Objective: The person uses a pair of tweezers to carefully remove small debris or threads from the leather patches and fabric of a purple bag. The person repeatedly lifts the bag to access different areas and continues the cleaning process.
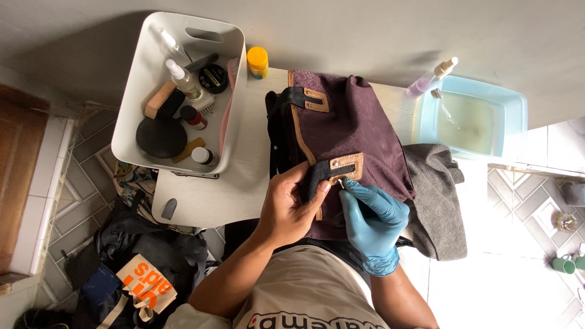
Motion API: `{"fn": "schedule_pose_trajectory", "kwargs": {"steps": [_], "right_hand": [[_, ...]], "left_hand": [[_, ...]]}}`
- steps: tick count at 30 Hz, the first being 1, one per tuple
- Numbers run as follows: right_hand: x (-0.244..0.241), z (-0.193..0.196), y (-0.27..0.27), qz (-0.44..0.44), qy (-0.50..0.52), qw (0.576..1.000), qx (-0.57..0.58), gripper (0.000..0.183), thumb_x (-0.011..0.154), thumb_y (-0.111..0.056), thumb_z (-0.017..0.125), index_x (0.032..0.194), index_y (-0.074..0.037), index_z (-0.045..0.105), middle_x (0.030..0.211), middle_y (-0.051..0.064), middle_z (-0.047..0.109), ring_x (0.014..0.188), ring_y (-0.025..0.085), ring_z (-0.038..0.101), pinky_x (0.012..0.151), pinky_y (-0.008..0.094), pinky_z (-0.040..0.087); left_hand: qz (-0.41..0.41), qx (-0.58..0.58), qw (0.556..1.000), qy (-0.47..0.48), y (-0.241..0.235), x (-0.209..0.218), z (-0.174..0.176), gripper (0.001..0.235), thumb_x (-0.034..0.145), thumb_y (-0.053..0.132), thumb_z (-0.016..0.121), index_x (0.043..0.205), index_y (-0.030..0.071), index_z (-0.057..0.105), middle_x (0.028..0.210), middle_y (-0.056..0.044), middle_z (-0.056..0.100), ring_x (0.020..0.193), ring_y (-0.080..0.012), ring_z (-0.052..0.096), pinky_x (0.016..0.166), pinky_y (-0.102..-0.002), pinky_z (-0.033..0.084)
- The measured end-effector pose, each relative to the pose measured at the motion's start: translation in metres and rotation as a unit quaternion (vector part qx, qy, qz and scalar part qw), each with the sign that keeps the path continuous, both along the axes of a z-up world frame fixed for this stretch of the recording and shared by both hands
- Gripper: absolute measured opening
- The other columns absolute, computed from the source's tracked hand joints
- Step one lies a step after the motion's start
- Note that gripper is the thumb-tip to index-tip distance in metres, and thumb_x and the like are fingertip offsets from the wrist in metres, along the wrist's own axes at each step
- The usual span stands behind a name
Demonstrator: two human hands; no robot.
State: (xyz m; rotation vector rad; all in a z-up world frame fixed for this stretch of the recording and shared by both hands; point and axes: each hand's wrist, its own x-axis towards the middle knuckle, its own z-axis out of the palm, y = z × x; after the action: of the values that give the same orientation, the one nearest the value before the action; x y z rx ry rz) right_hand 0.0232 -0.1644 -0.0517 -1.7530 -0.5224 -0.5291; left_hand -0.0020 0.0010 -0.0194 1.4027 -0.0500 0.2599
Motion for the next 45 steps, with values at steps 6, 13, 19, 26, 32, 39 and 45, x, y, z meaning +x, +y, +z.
{"fn": "schedule_pose_trajectory", "kwargs": {"steps": [6,13,19,26,32,39,45], "right_hand": [[0.009,0.036,0.011,0.005,-0.007,1.0,-0.004,0.011,0.08,0.006,0.081,0.091,0.001,0.079,0.074,0.015,0.076,0.069,0.027,0.077,0.064,0.031,0.058],[0.009,0.032,0.017,-0.003,0.006,1.0,0.015,0.014,0.078,0.009,0.082,0.091,0.002,0.079,0.082,0.016,0.079,0.079,0.027,0.079,0.072,0.034,0.06],[0.006,0.031,0.018,-0.012,0.015,1.0,0.019,0.011,0.08,0.008,0.079,0.089,0.002,0.079,0.084,0.016,0.08,0.086,0.03,0.078,0.073,0.036,0.06],[-0.004,0.011,0.006,-0.053,0.103,0.993,0.022,0.02,0.087,0.0,0.076,0.106,0.004,0.075,0.104,0.013,0.079,0.094,0.016,0.076,0.089,0.027,0.062],[0.007,-0.018,-0.032,-0.078,0.215,0.971,0.07,0.046,0.09,-0.001,0.068,0.136,0.001,0.064,0.108,0.004,0.06,0.096,0.011,0.053,0.086,0.024,0.046],[0.019,-0.066,-0.016,-0.016,0.262,0.963,-0.057,0.047,0.086,-0.012,0.074,0.132,-0.004,0.068,0.121,0.011,0.077,0.11,0.016,0.074,0.104,0.027,0.056],[0.02,-0.101,-0.005,-0.058,0.217,0.969,-0.103,0.04,0.09,-0.013,0.07,0.129,-0.007,0.07,0.102,0.004,0.08,0.081,0.008,0.072,0.08,0.024,0.06]], "left_hand": [[0.004,-0.011,1.0,-0.013,-0.007,-0.005,-0.01,0.01,0.093,0.0,0.068,0.099,-0.006,0.073,0.086,-0.026,0.075,0.072,-0.0266,0.068,0.063,-0.036,0.056],[0.007,0.007,1.0,-0.027,-0.001,-0.004,-0.012,0.008,0.092,-0.002,0.067,0.097,-0.005,0.072,0.086,-0.024,0.076,0.076,-0.0252,0.068,0.065,-0.036,0.056],[0.001,0.02,0.999,-0.049,0.001,-0.001,-0.007,0.008,0.092,-0.004,0.065,0.097,-0.005,0.072,0.085,-0.023,0.075,0.075,-0.027,0.068,0.068,-0.039,0.058],[-0.088,0.012,0.996,0.017,0.011,-0.007,0.01,0.012,0.096,0.016,0.063,0.1,0.005,0.06,0.081,-0.002,0.06,0.071,-0.0116,0.058,0.064,-0.026,0.052],[-0.16,0.118,0.965,0.169,0.033,-0.024,-0.039,0.042,0.099,0.046,0.058,0.072,0.015,0.051,0.066,0.005,0.043,0.056,-0.0075,0.042,0.048,-0.026,0.034],[-0.144,0.022,0.929,0.34,0.025,-0.036,-0.045,0.036,0.087,0.015,0.067,0.123,0.006,0.066,0.103,-0.008,0.076,0.094,-0.0188,0.072,0.086,-0.029,0.06],[-0.053,0.111,0.932,0.341,0.013,-0.037,-0.061,0.033,0.087,0.03,0.071,0.116,0.015,0.076,0.115,0.001,0.081,0.108,-0.0166,0.078,0.094,-0.031,0.062]]}}
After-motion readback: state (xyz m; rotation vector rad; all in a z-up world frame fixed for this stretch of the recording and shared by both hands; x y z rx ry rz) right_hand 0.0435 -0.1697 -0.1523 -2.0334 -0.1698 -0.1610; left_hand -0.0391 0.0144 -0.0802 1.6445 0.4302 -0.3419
